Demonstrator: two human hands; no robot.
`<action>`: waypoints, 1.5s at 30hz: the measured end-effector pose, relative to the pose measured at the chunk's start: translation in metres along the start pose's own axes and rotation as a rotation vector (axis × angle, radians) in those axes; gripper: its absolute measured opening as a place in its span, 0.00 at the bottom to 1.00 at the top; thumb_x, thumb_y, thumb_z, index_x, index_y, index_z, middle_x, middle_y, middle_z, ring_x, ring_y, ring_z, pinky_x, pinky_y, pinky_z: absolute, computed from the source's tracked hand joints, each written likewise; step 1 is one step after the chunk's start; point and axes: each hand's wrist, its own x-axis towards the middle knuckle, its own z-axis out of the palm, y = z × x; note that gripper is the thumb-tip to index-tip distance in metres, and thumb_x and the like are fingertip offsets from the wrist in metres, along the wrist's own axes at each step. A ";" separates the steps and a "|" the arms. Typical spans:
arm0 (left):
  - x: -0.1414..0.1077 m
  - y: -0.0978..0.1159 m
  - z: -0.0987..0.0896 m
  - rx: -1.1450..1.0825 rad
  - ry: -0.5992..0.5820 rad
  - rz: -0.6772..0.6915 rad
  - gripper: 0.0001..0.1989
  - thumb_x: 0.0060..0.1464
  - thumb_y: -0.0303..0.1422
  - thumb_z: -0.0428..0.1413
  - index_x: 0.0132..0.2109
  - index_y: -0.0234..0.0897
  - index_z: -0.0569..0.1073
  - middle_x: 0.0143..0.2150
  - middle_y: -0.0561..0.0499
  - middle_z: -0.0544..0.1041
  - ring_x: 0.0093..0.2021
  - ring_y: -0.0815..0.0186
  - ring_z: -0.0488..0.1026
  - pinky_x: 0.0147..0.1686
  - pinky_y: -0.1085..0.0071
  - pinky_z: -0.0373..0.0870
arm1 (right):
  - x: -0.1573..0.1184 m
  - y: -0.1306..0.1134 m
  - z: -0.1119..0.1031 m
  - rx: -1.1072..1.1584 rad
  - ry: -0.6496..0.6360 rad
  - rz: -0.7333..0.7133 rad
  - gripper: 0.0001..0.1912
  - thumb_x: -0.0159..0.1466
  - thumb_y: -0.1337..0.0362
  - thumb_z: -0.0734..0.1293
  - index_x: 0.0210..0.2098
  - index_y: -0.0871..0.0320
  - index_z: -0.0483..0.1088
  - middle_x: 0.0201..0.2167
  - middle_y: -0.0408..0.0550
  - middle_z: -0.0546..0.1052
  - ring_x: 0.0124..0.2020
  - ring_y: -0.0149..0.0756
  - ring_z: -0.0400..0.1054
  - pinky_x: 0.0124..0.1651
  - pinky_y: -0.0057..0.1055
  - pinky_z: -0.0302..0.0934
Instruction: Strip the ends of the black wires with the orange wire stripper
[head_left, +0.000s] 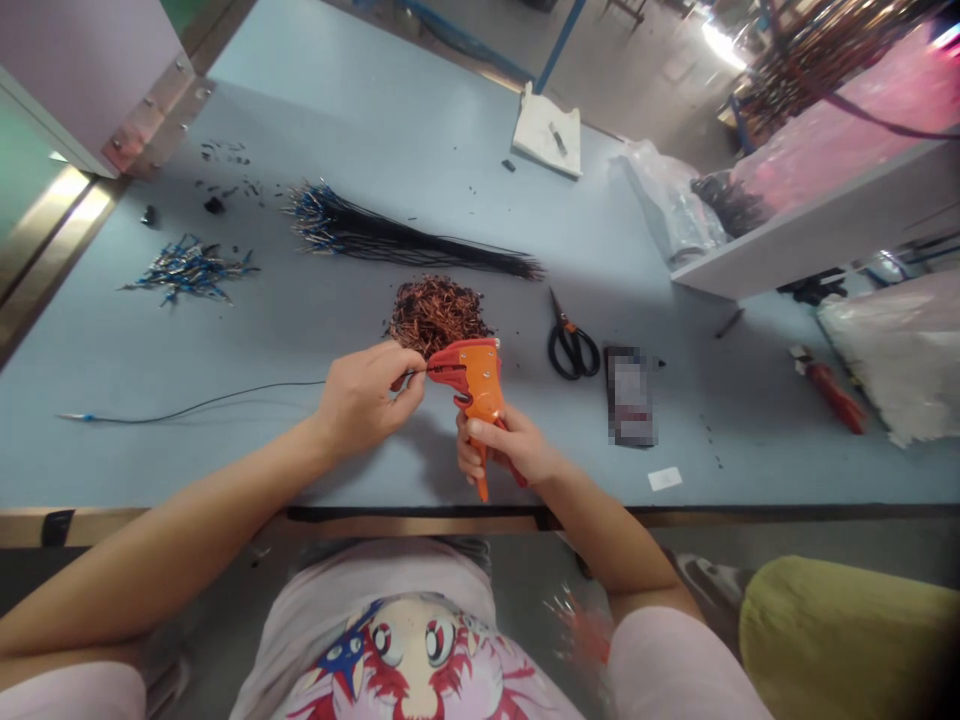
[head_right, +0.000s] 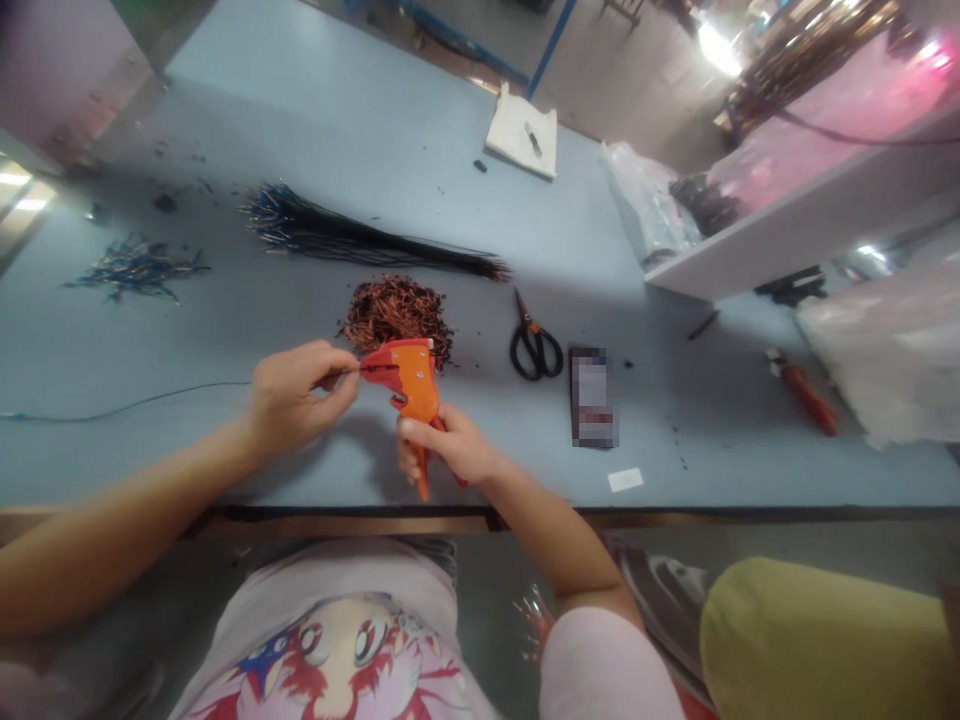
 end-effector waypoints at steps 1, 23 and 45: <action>-0.001 0.000 0.000 0.010 0.002 0.012 0.05 0.58 0.25 0.55 0.33 0.37 0.72 0.24 0.57 0.69 0.23 0.72 0.65 0.26 0.73 0.60 | 0.000 0.000 0.001 0.009 -0.007 -0.001 0.24 0.63 0.46 0.72 0.28 0.57 0.62 0.18 0.37 0.67 0.19 0.26 0.63 0.26 0.29 0.67; 0.008 -0.027 -0.010 0.065 0.192 -0.230 0.03 0.56 0.28 0.57 0.34 0.37 0.74 0.27 0.56 0.73 0.26 0.72 0.68 0.29 0.74 0.63 | -0.017 -0.027 -0.012 -1.196 0.432 -0.270 0.20 0.65 0.54 0.68 0.51 0.60 0.68 0.42 0.55 0.76 0.42 0.44 0.69 0.46 0.43 0.64; -0.011 0.005 0.011 0.162 -0.155 0.324 0.09 0.64 0.30 0.53 0.32 0.39 0.71 0.25 0.52 0.72 0.25 0.66 0.66 0.24 0.69 0.53 | 0.009 0.002 -0.003 -1.503 0.539 -0.824 0.11 0.72 0.68 0.61 0.45 0.56 0.75 0.43 0.55 0.76 0.47 0.44 0.67 0.52 0.45 0.66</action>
